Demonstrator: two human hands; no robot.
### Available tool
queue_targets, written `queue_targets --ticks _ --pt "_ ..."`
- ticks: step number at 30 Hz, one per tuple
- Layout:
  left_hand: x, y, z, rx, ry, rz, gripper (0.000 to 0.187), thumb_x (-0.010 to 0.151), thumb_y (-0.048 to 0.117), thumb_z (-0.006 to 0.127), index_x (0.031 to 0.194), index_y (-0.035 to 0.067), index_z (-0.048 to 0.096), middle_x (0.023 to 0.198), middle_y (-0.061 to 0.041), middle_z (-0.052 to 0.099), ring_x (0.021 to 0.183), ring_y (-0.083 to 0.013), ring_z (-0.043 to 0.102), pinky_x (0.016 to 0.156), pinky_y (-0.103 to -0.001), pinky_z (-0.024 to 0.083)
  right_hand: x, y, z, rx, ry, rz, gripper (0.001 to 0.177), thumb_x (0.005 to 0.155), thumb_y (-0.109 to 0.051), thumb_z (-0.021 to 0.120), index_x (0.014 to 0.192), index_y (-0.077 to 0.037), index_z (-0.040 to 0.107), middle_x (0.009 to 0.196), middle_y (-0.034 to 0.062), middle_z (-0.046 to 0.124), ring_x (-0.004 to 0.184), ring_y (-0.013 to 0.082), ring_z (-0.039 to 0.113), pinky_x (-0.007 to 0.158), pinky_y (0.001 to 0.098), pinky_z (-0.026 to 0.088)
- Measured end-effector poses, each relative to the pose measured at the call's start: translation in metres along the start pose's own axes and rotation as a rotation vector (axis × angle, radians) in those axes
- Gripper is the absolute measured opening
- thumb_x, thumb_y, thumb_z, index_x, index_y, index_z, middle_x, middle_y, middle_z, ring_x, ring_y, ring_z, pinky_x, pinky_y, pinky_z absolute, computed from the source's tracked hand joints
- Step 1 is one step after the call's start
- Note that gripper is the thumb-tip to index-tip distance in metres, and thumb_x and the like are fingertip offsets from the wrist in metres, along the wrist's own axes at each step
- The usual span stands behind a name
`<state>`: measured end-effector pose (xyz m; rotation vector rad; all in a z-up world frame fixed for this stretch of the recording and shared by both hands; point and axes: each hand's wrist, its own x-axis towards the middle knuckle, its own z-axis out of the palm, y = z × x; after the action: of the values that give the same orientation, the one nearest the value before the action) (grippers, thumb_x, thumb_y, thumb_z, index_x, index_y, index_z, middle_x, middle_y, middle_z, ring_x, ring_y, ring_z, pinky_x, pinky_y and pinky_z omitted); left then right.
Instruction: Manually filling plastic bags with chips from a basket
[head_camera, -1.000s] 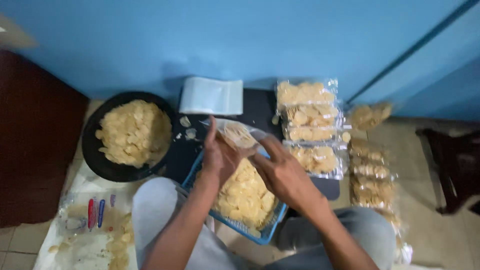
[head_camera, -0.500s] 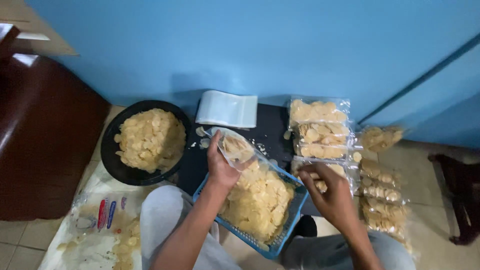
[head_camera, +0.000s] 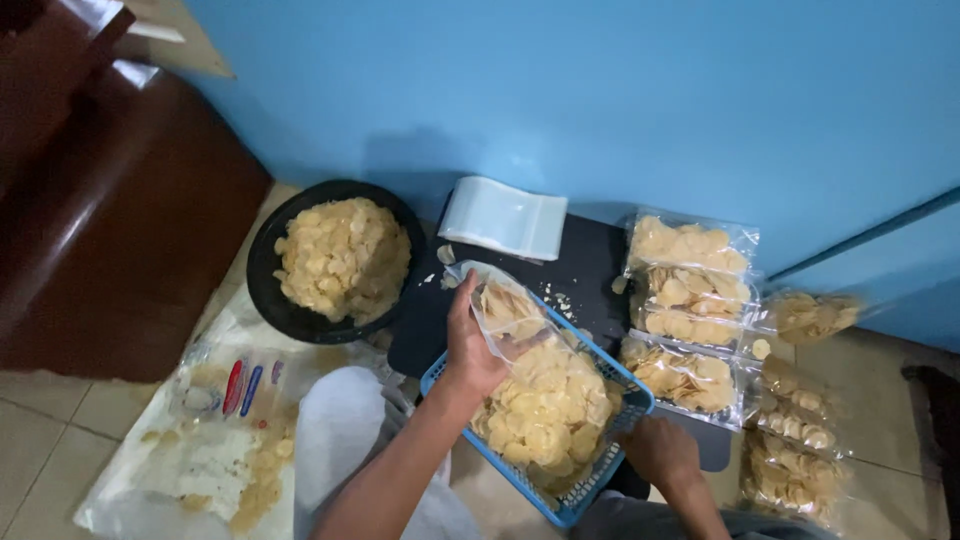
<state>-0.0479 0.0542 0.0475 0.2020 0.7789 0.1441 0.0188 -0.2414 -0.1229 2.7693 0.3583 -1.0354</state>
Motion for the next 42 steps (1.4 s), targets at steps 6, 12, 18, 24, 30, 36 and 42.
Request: queue_targets --ticks 6,12,18,24,30,36,42 --pt "-0.005 0.005 0.0 0.008 -0.005 0.023 0.078 0.077 0.054 0.06 0.149 0.025 0.05 0.154 -0.01 0.048 0.137 -0.0379 0.045 0.105 -0.07 0.041 -0.012 -0.013 -0.015 0.012 -0.001 0.055 0.043 0.092 -0.046 0.053 0.092 -0.011 0.078 0.102 0.0112 0.079 0.099 0.038 0.073 0.079 0.0466 0.057" --pt "0.02 0.004 -0.014 -0.106 0.031 0.008 0.065 0.076 0.052 0.078 0.124 0.012 0.062 0.134 -0.015 0.063 0.119 -0.0387 0.061 0.101 -0.066 0.05 0.011 0.005 0.02 -0.08 0.186 -0.083 0.046 0.09 -0.044 0.059 0.094 -0.004 0.08 0.092 0.0194 0.079 0.097 0.0414 0.077 0.081 0.05 0.063" --pt "0.027 0.008 -0.02 -0.146 0.053 0.038 0.055 0.071 0.054 0.08 0.11 0.018 0.066 0.124 -0.009 0.069 0.113 -0.0379 0.065 0.099 -0.068 0.053 -0.015 -0.013 -0.018 -0.159 0.317 -0.076 0.049 0.09 -0.052 0.06 0.088 -0.007 0.08 0.086 0.0157 0.079 0.089 0.0383 0.078 0.075 0.0505 0.063" --pt "0.006 0.006 -0.004 -0.104 0.05 0.044 0.052 0.071 0.055 0.077 0.105 0.018 0.068 0.115 -0.011 0.071 0.106 -0.0369 0.067 0.102 -0.065 0.053 -0.023 -0.06 -0.043 0.17 0.423 -0.375 0.023 0.087 -0.029 0.066 0.088 -0.01 0.079 0.078 0.0207 0.076 0.074 0.0465 0.074 0.064 0.0563 0.061" --pt "0.016 0.0 -0.003 -0.108 0.047 0.031 0.061 0.066 0.056 0.081 0.107 0.014 0.064 0.113 -0.014 0.07 0.105 -0.0419 0.065 0.104 -0.068 0.049 0.003 -0.113 -0.023 0.505 0.477 -0.608 0.035 0.081 -0.012 0.069 0.112 0.003 0.069 0.117 0.0266 0.068 0.095 0.0538 0.068 0.075 0.0639 0.06" --pt "0.034 0.002 -0.015 -0.056 -0.029 0.023 0.075 0.072 0.059 0.073 0.13 0.014 0.06 0.138 -0.017 0.061 0.121 -0.0443 0.059 0.106 -0.07 0.042 -0.026 -0.142 -0.037 0.235 0.436 -0.773 0.091 0.068 -0.04 0.091 0.142 -0.009 0.049 0.118 0.0235 0.054 0.109 0.0491 0.061 0.087 0.0556 0.059" --pt "0.031 0.001 -0.015 -0.034 -0.04 0.007 0.077 0.073 0.06 0.071 0.135 0.016 0.058 0.143 -0.015 0.059 0.126 -0.0443 0.057 0.108 -0.069 0.04 -0.021 -0.123 -0.028 0.223 0.555 -0.738 0.016 0.088 -0.018 0.06 0.088 -0.004 0.065 0.067 0.0223 0.063 0.065 0.0491 0.068 0.051 0.0599 0.053"
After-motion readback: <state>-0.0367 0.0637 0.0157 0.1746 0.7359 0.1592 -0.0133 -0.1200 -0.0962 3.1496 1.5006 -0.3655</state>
